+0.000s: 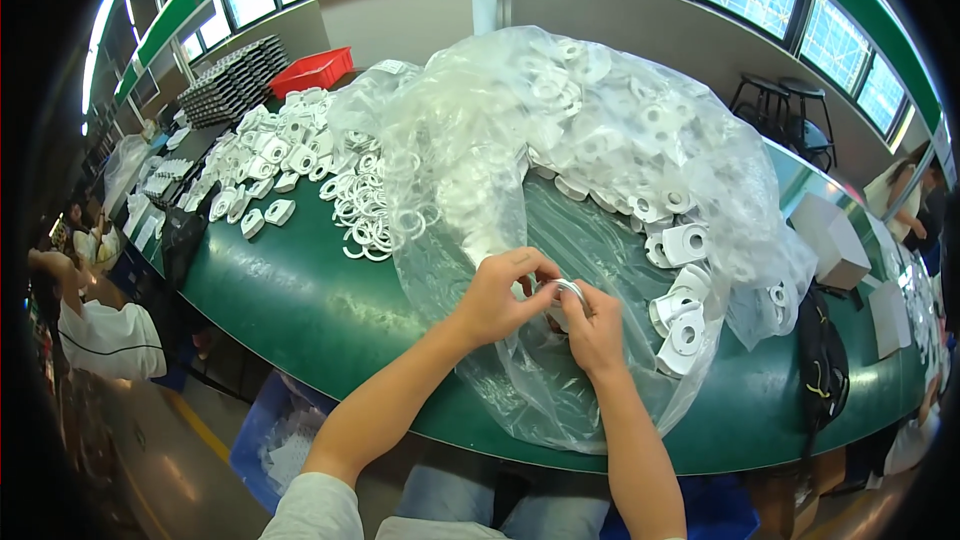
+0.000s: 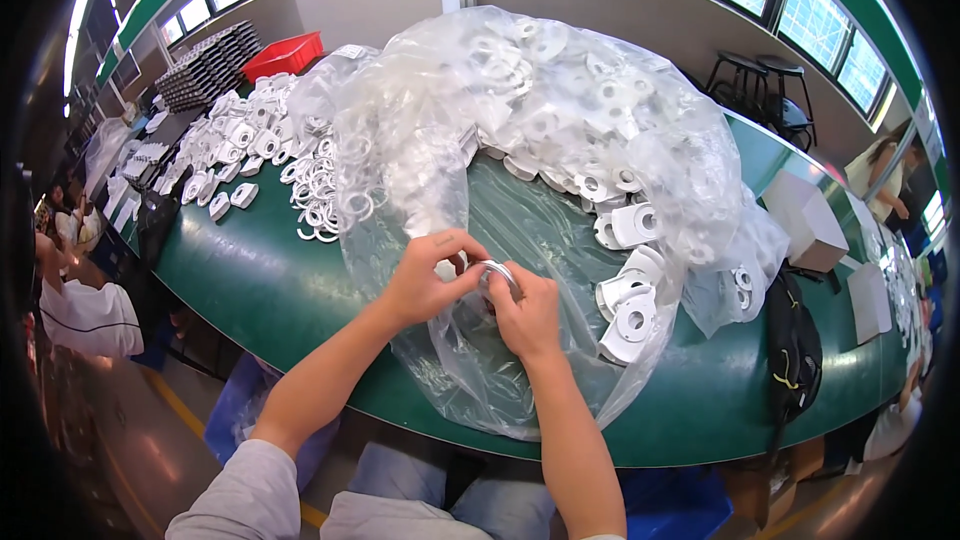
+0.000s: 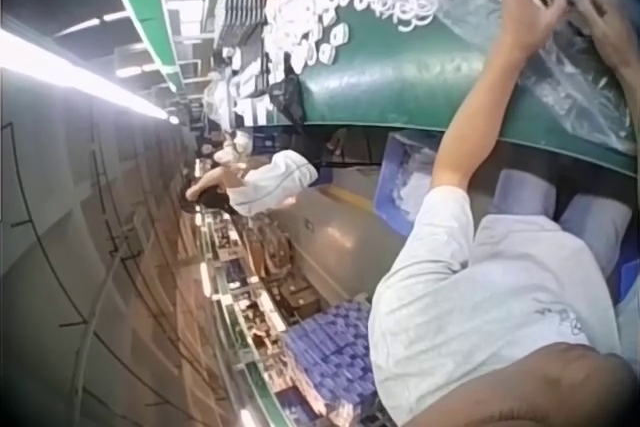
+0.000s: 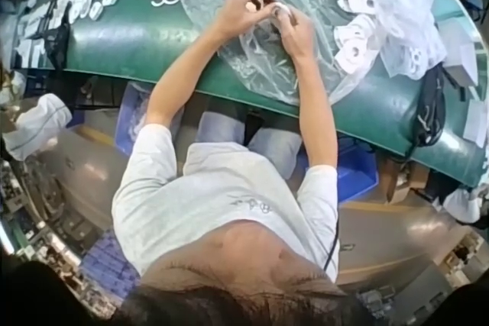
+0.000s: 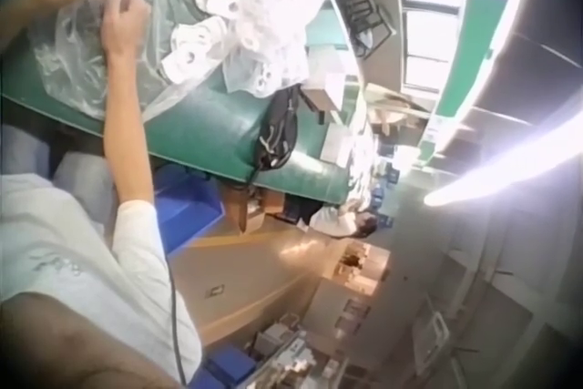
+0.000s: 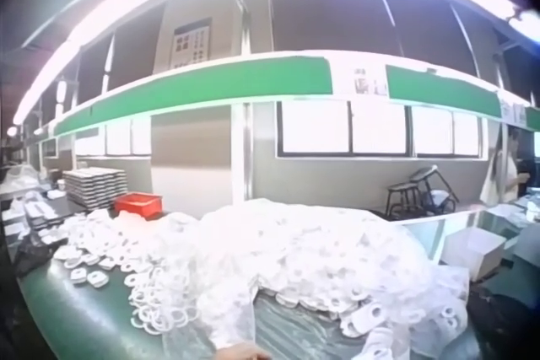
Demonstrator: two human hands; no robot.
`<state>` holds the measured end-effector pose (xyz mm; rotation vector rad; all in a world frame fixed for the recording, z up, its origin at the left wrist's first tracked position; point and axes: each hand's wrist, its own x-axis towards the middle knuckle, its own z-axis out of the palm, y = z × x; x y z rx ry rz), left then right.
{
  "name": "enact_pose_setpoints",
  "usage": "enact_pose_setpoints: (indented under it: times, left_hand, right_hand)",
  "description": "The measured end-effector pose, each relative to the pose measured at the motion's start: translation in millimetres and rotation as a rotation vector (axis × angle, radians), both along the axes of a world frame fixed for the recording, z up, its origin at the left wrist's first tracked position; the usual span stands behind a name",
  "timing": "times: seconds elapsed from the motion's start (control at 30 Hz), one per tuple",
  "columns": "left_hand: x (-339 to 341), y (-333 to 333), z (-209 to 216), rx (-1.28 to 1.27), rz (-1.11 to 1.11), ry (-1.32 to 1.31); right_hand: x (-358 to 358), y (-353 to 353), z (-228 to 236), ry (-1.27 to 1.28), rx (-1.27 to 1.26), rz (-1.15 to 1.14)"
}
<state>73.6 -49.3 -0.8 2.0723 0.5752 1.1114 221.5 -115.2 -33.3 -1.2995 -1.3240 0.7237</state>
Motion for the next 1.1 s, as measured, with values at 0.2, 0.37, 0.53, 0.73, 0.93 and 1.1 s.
enact_pose_setpoints:
  times: [0.2,0.37,0.53,0.73,0.93,1.1]
  left_hand:
    - [-2,2,1,-0.066,-0.024,-0.023]
    - [-4,2,2,-0.086,-0.039,-0.019]
    - [-7,6,0,-0.1,-0.055,0.002]
    - [-10,15,-5,-0.416,-0.129,0.006]
    - [-12,17,-5,-0.036,-0.123,0.127]
    - [-7,9,-6,0.079,-0.07,0.088]
  right_hand:
    - [-1,-2,4,-0.123,0.015,-0.051]
    - [-1,-2,0,-0.164,0.04,-0.054]
    - [-3,-2,1,-0.148,0.039,-0.039]
    - [12,1,3,0.489,-0.214,0.325]
    - [14,-2,11,0.439,-0.266,0.388]
    - [18,-4,11,0.493,-0.337,0.393]
